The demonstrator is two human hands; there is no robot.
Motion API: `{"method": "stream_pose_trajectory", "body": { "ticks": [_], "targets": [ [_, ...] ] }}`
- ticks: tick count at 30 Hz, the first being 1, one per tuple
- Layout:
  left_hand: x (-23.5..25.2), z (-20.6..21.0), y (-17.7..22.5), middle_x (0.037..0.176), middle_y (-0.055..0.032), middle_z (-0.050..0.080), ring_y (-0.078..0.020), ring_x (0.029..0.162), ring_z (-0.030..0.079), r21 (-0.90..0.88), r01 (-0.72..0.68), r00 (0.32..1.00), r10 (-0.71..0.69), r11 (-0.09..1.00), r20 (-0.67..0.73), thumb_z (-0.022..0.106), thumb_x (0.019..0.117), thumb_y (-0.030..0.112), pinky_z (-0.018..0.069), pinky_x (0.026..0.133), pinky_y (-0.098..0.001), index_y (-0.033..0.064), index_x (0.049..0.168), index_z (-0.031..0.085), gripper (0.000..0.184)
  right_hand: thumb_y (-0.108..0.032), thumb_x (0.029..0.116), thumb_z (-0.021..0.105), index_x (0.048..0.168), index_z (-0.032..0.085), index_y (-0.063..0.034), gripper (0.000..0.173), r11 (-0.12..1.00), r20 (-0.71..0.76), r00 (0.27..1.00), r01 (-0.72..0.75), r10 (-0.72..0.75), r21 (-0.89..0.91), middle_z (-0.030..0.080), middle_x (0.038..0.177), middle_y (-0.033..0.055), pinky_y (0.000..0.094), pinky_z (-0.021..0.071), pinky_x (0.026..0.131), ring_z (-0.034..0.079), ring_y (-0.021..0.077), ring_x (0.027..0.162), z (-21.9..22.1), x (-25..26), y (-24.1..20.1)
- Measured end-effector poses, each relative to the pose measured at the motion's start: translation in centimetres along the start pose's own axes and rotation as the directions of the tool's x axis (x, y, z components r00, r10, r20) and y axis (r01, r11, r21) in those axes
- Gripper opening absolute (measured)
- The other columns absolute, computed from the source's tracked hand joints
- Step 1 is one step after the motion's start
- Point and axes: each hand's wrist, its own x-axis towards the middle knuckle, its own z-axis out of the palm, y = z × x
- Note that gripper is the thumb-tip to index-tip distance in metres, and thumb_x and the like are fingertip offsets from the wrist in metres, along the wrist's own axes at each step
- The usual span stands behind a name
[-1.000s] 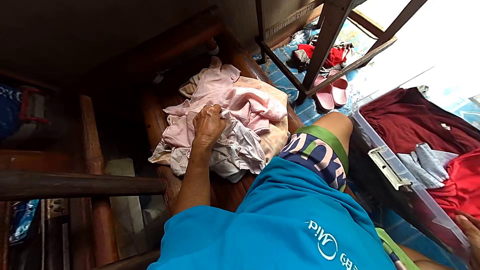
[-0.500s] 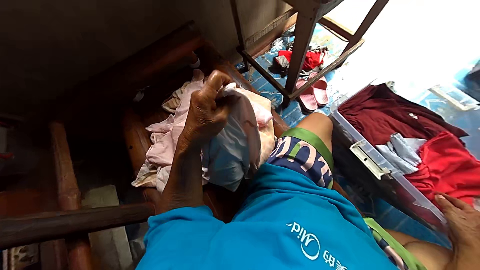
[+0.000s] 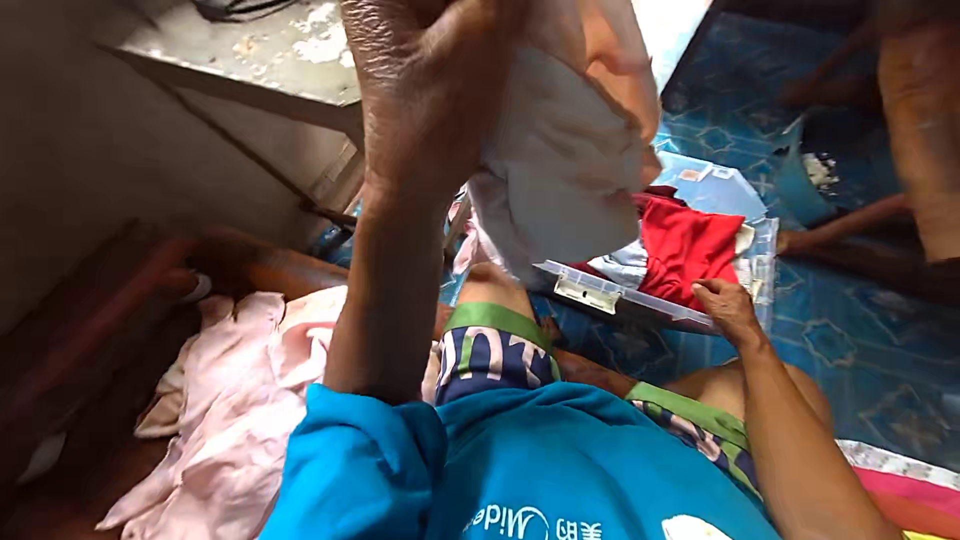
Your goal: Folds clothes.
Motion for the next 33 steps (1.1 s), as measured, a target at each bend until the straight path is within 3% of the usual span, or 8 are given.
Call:
{"method": "stream_pose_trajectory", "body": {
  "ticks": [4,7,10,12,16,23,29,33],
  "targets": [
    [0.5,3.3,-9.0,0.078,-0.0017,0.067,-0.0105,0.072,0.069,-0.149,0.369,0.929,-0.367,0.917,0.043,0.053,0.1045,0.009,0.0612,0.07,-0.0312,0.0033,0.1,0.057,0.009,-0.012,0.104,0.056,0.119,0.068,0.0089,0.029,0.999,-0.027,1.0,0.009,-0.008,0.04,0.067,0.114,0.0319,0.0593,0.0444,0.1,0.063,0.0431,0.111,0.3,0.0,0.1],
    [-6.0,4.5,-19.6,0.114,-0.0123,0.068,-0.0175,0.102,0.066,0.009,0.729,0.653,-0.7,0.684,0.288,0.042,0.1092,0.044,0.0557,0.093,-0.0413,-0.0006,0.136,0.054,0.053,-0.013,0.1043,0.057,0.12,0.068,0.0081,0.029,0.998,-0.03,1.0,-0.002,0.004,0.068,0.068,0.113,0.0313,0.0601,0.0455,0.1,0.064,0.0435,0.11,0.6,0.1,0.3],
    [-12.3,6.1,-24.7,0.111,-0.0195,0.067,-0.0222,0.095,0.067,0.286,0.799,0.399,-0.822,0.529,0.407,0.065,0.1006,0.021,0.0566,0.088,-0.0437,-0.008,0.131,0.054,0.043,-0.013,0.1051,0.056,0.12,0.068,0.008,0.029,0.998,-0.028,1.0,-0.013,0.014,0.065,0.068,0.114,0.0311,0.0603,0.0451,0.101,0.064,0.0439,0.112,0.5,0.2,0.2],
    [-12.4,7.1,-24.9,0.112,-0.0228,0.065,-0.0261,0.097,0.066,0.395,0.79,0.334,-0.869,0.469,0.365,0.073,0.0937,0.012,0.0547,0.091,-0.0456,-0.0106,0.128,0.055,0.045,-0.013,0.1054,0.056,0.122,0.067,0.0087,0.029,0.998,-0.015,1.0,-0.011,0.012,0.058,0.067,0.116,0.0313,0.0608,0.0443,0.102,0.063,0.0448,0.113,0.5,0.3,0.2],
    [-12.5,7.5,-26.9,0.106,-0.0247,0.067,-0.0302,0.094,0.067,0.392,0.791,0.4,-0.881,0.47,0.251,0.076,0.086,0.002,0.0547,0.088,-0.0495,-0.0123,0.117,0.061,0.037,-0.014,0.1051,0.057,0.122,0.067,0.008,0.03,0.999,-0.022,1.0,-0.01,0.011,0.044,0.068,0.116,0.0308,0.0613,0.0451,0.101,0.064,0.0446,0.112,0.6,0.4,0.3],
    [-9.9,6.7,-26.1,0.099,-0.0077,0.068,-0.0114,0.086,0.068,-0.17,0.77,0.638,-0.742,0.615,0.208,0.064,0.0921,-0.006,0.0596,0.08,-0.0327,-0.0043,0.123,0.055,0.032,-0.03,0.1085,0.051,0.112,0.068,0.011,0.044,0.951,-0.246,0.969,0.04,0.039,0.306,0.07,0.11,0.0289,0.0579,0.0482,0.096,0.067,0.0387,0.105,0.1,-0.3,-1.9],
    [-11.4,5.6,-28.6,0.118,-0.0234,0.064,-0.0252,0.103,0.064,0.197,0.868,0.415,-0.884,0.456,0.216,0.065,0.1001,0.017,0.0532,0.094,-0.0445,-0.0107,0.132,0.051,0.045,-0.053,0.107,0.043,0.102,0.068,-0.0015,0.058,0.882,-0.024,0.999,-0.012,0.026,0.471,0.069,0.091,0.0095,0.0405,0.0515,0.073,0.063,0.0156,0.082,1.5,-0.3,-6.6],
    [-10.9,5.8,-28.3,0.117,-0.0208,0.064,-0.0209,0.1,0.065,0.13,0.889,0.388,-0.873,0.439,0.295,0.069,0.0924,0.001,0.0548,0.092,-0.0399,-0.0098,0.133,0.05,0.046,-0.056,0.1042,0.046,0.108,0.066,-0.008,0.052,0.874,-0.053,0.987,0.162,-0.155,0.459,0.064,0.093,-0.0008,0.0308,0.0517,0.078,0.06,0.0036,0.087,1.4,-0.1,-8.0]
  ]
}}
